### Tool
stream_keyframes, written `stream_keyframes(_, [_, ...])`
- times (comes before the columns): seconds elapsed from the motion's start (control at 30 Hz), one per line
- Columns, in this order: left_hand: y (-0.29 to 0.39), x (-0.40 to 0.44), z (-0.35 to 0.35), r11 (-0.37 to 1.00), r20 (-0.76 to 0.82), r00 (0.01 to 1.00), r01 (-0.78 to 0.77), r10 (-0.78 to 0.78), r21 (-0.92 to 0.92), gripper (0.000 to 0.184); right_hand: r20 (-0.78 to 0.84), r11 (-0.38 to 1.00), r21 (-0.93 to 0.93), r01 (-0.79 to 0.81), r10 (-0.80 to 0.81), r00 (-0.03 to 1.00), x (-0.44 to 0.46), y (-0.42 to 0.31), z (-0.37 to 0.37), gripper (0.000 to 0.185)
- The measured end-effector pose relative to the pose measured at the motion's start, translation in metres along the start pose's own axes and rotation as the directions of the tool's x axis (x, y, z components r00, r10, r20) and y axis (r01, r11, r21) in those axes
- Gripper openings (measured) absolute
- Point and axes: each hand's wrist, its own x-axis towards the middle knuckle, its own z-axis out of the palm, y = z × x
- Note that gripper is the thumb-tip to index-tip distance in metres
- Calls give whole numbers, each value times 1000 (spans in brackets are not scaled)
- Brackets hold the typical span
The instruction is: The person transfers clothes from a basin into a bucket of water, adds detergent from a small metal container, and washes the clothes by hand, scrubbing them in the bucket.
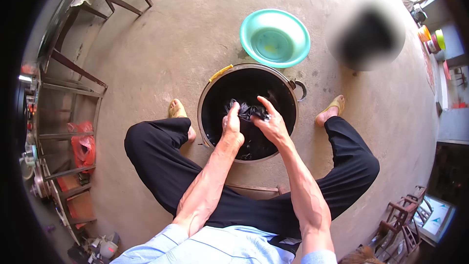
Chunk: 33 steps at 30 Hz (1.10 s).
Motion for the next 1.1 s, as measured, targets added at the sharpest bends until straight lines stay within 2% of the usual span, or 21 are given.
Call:
stream_keyframes(0.1, [5, 2, -4, 995, 155, 988, 18, -3, -95, 39, 202, 972, 227, -60, 13, 979, -21, -20, -1, 75])
stream_keyframes(0.17, [6, -15, 1, 997, 207, 975, -75, 80, -33, 53, 192, 978, 194, -71, 33, 981, -33, -34, 7, 71])
stream_keyframes(0.23, [3, -10, -5, 997, 263, 962, -64, 72, -38, 55, 88, 993, 116, -9, -1, 996, -30, -21, 16, 58])
stream_keyframes(0.3, [1, -3, -10, 994, 355, 929, -80, 102, -78, 57, 21, 988, 7, -154, 154, 988, -21, -11, 20, 43])
stream_keyframes(0.37, [-3, 2, -9, 976, 437, 881, -104, 179, -191, 54, -145, 996, -65, 59, -68, 987, -17, 3, 25, 26])
stream_keyframes(0.47, [3, -3, -20, 975, 246, 961, 166, -126, -148, 53, -247, 969, -246, 30, -92, 965, -24, -28, 16, 21])
stream_keyframes(0.5, [-1, 1, -22, 975, 243, 962, 163, -124, -152, 53, -241, 969, -246, 32, -93, 966, -26, -34, 17, 21])
stream_keyframes(0.57, [-9, 8, -27, 954, 249, 963, 169, -105, -250, 62, -24, 866, -330, 376, -405, 914, -35, -43, 25, 29])
stream_keyframes(0.6, [-11, 22, -36, 907, 448, 886, 282, -121, -314, 68, 63, 797, -395, 458, -473, 879, -43, -50, 32, 39])
stream_keyframes(0.63, [-12, 36, -47, 885, 534, 826, 374, -182, -277, 73, 90, 740, -412, 532, -548, 831, -48, -53, 39, 45])
stream_keyframes(0.7, [0, 14, -42, 938, 525, 832, 306, -179, -165, 77, 164, 746, -485, 457, -436, 885, -61, -58, 42, 52])
stream_keyframes(0.8, [-18, 45, -56, 958, 400, 900, 250, -176, -142, 80, 205, 733, -493, 469, -426, 881, -69, -56, 48, 49])
stream_keyframes(0.83, [-13, 47, -65, 956, 550, 812, 283, -196, -76, 76, 232, 714, -497, 493, -438, 868, -72, -55, 47, 48])
stream_keyframes(0.87, [-14, 46, -63, 934, 579, 791, 332, -200, -132, 73, 192, 730, -487, 479, -446, 874, -74, -56, 51, 36])
stream_keyframes(0.9, [-15, 43, -58, 905, 608, 768, 383, -200, -186, 69, 192, 731, -491, 474, -440, 877, -72, -54, 53, 36])
stream_keyframes(0.93, [-16, 41, -45, 938, 464, 863, 306, -202, -162, 61, 142, 748, -497, 440, -430, 892, -67, -49, 55, 29])
stream_keyframes(0.97, [-28, 55, -51, 933, 464, 868, 297, -174, -206, 48, 93, 762, -501, 409, -423, 901, -60, -42, 57, 23])
stream_keyframes(1.0, [-25, 48, -52, 965, 350, 918, 238, -188, -107, 42, -14, 792, -481, 377, -437, 900, -46, -27, 62, 16])
stream_keyframes(1.03, [-21, 43, -50, 982, 238, 953, 188, -185, 8, 36, -207, 821, -482, 307, -447, 870, -28, -14, 64, 18])
stream_keyframes(1.07, [-21, 24, -23, 1000, 33, 999, 27, -26, -16, 30, -276, 928, -367, 58, -168, 946, -12, -13, 56, 24])
stream_keyframes(1.1, [-20, 12, -17, 999, 106, 994, 31, -27, -32, 24, -384, 908, -391, -153, -10, 923, 6, 0, 50, 29])
